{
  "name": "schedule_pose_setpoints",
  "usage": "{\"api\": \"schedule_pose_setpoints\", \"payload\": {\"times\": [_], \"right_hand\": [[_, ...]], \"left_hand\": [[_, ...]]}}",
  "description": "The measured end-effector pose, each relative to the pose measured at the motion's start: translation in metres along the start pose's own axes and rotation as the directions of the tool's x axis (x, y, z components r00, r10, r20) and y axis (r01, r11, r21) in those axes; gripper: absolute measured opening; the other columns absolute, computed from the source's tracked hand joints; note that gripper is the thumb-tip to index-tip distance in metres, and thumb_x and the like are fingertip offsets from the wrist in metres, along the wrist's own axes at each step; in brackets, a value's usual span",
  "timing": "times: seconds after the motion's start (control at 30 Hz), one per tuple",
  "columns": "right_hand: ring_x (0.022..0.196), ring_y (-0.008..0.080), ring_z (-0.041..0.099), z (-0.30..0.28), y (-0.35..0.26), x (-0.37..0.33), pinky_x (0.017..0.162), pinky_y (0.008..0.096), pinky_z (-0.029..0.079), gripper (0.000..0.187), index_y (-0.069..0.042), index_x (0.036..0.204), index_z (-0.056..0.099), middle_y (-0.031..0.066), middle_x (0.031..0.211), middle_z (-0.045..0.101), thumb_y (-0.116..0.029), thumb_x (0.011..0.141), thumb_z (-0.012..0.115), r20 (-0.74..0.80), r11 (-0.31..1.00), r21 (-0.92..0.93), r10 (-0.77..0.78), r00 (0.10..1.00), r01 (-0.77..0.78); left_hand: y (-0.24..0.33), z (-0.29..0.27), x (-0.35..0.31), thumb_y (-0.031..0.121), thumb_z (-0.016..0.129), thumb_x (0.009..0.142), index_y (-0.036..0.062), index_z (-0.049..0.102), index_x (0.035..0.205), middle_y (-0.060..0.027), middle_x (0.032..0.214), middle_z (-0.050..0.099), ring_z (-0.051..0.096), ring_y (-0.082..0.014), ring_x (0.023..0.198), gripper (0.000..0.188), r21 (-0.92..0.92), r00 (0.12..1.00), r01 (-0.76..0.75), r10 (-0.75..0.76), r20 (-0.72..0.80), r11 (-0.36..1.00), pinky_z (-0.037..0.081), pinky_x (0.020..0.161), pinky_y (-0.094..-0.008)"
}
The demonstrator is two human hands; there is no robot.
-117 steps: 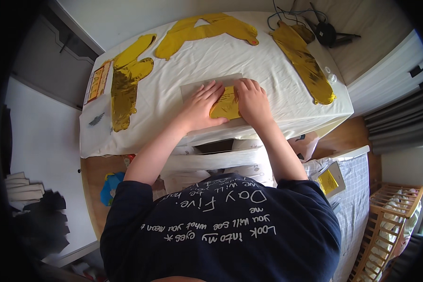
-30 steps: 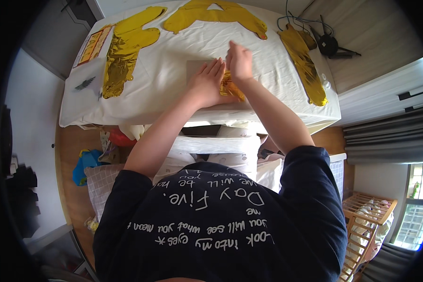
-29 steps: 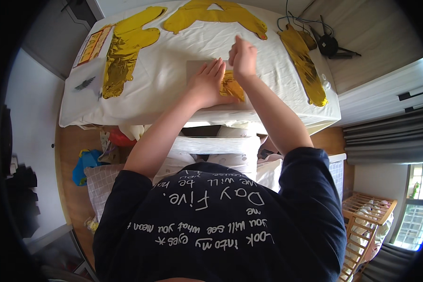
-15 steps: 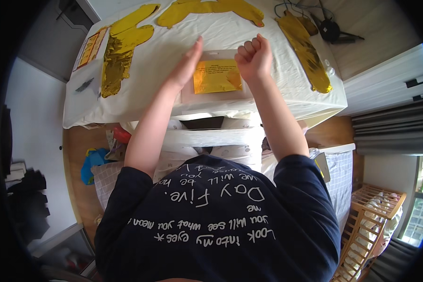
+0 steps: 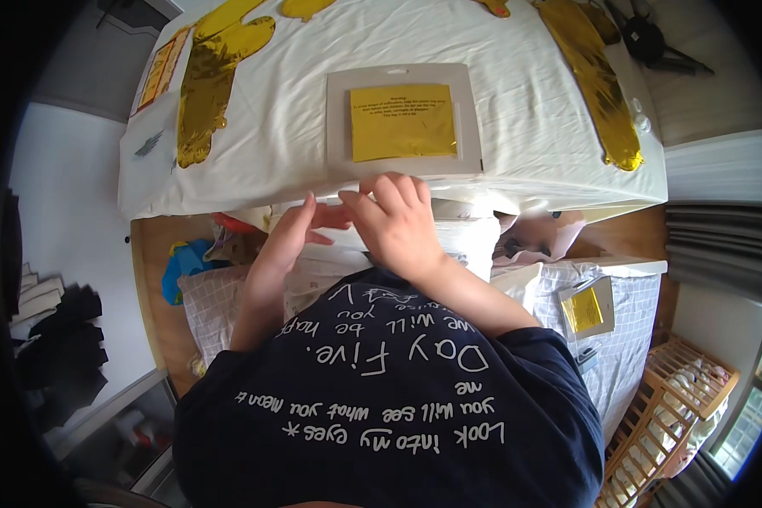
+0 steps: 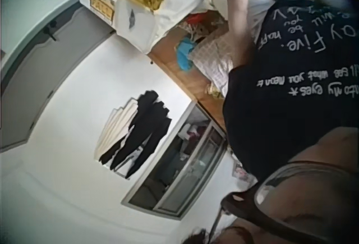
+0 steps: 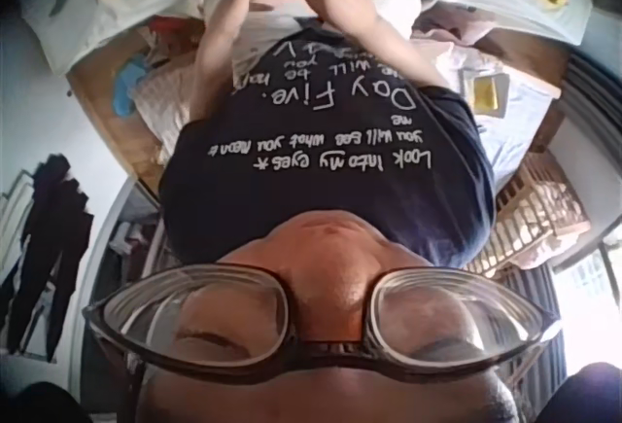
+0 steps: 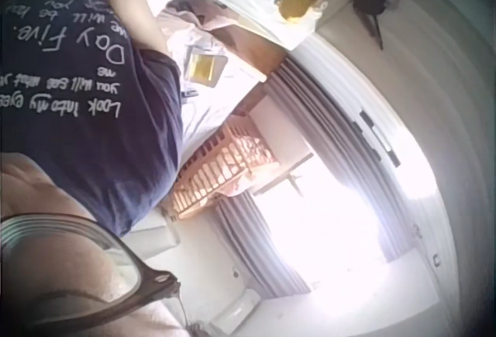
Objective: Flattening and organizing gold foil letter balloons on a table.
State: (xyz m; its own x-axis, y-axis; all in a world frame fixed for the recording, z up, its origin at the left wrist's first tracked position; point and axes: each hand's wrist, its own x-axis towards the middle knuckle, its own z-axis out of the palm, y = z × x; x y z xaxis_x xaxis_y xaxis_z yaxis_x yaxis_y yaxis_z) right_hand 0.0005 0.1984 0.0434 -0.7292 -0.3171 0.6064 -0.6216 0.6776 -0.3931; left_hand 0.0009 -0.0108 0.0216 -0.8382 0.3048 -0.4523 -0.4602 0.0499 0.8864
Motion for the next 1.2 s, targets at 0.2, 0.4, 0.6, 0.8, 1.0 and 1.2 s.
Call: {"api": "schedule_pose_setpoints", "payload": {"times": [0.2,0.4,0.6,0.8,1.0,1.2], "right_hand": [[0.097,0.0191,0.053,0.004,0.002,0.011,0.086,0.0377,0.040,0.030,-0.020,0.107,0.072,-0.0018,0.100,0.056,-0.020,0.077,0.073,0.023,0.999,-0.050,-0.007,1.000,0.008],[0.098,0.0176,0.054,0.004,0.002,0.012,0.085,0.0364,0.040,0.020,-0.021,0.097,0.073,-0.0037,0.101,0.057,-0.021,0.077,0.072,0.077,0.999,-0.024,-0.022,0.997,0.024],[0.099,0.0177,0.055,0.007,0.002,0.008,0.084,0.0358,0.040,0.017,-0.021,0.091,0.073,-0.0060,0.097,0.060,-0.018,0.074,0.071,0.053,0.999,-0.005,-0.051,0.997,0.052],[0.097,0.0174,0.058,0.003,-0.001,0.007,0.085,0.0342,0.041,0.023,-0.020,0.089,0.075,-0.0071,0.094,0.064,-0.011,0.067,0.078,0.073,0.997,0.065,-0.044,0.996,0.039],[0.101,0.0190,0.057,0.001,0.002,0.010,0.086,0.0342,0.041,0.018,-0.015,0.091,0.071,-0.0045,0.098,0.063,-0.011,0.073,0.070,0.100,0.990,0.061,-0.130,0.986,0.124],[0.103,0.0188,0.056,-0.005,0.010,0.006,0.089,0.0353,0.041,0.021,-0.015,0.094,0.070,-0.0030,0.101,0.061,-0.013,0.074,0.069,0.167,0.971,0.061,-0.240,0.956,0.233]], "left_hand": [[-0.011,-0.003,0.022,0.045,0.042,0.108,0.0041,0.068,0.117,-0.0070,0.104,0.072,0.069,-0.0150,0.095,0.049,-0.138,0.997,-0.068,0.070,0.009,0.988,0.059,0.073,-0.0317],[-0.006,-0.002,0.019,0.035,0.046,0.108,0.0031,0.068,0.111,-0.0063,0.101,0.071,0.069,-0.0140,0.094,0.039,-0.296,0.996,-0.059,0.076,0.045,0.953,0.060,0.074,-0.0333],[-0.008,0.013,0.017,0.036,0.054,0.105,-0.0003,0.074,0.098,-0.0056,0.093,0.073,0.068,-0.0120,0.090,0.042,-0.171,0.987,-0.156,0.145,-0.073,0.973,0.056,0.075,-0.0289],[-0.018,0.015,0.015,0.031,0.056,0.104,-0.0039,0.073,0.091,-0.0043,0.082,0.071,0.063,-0.0081,0.079,0.041,0.012,0.956,-0.259,0.258,-0.136,0.966,0.051,0.073,-0.0254],[-0.019,0.023,0.010,0.026,0.057,0.104,-0.0052,0.071,0.087,-0.0032,0.075,0.068,0.059,-0.0066,0.073,0.039,0.000,0.944,-0.288,0.283,-0.172,0.958,0.047,0.068,-0.0240],[-0.025,0.031,0.008,0.025,0.057,0.104,-0.0040,0.071,0.085,-0.0016,0.071,0.065,0.055,-0.0057,0.069,0.038,0.001,0.926,-0.328,0.322,-0.198,0.945,0.042,0.063,-0.0243]]}}
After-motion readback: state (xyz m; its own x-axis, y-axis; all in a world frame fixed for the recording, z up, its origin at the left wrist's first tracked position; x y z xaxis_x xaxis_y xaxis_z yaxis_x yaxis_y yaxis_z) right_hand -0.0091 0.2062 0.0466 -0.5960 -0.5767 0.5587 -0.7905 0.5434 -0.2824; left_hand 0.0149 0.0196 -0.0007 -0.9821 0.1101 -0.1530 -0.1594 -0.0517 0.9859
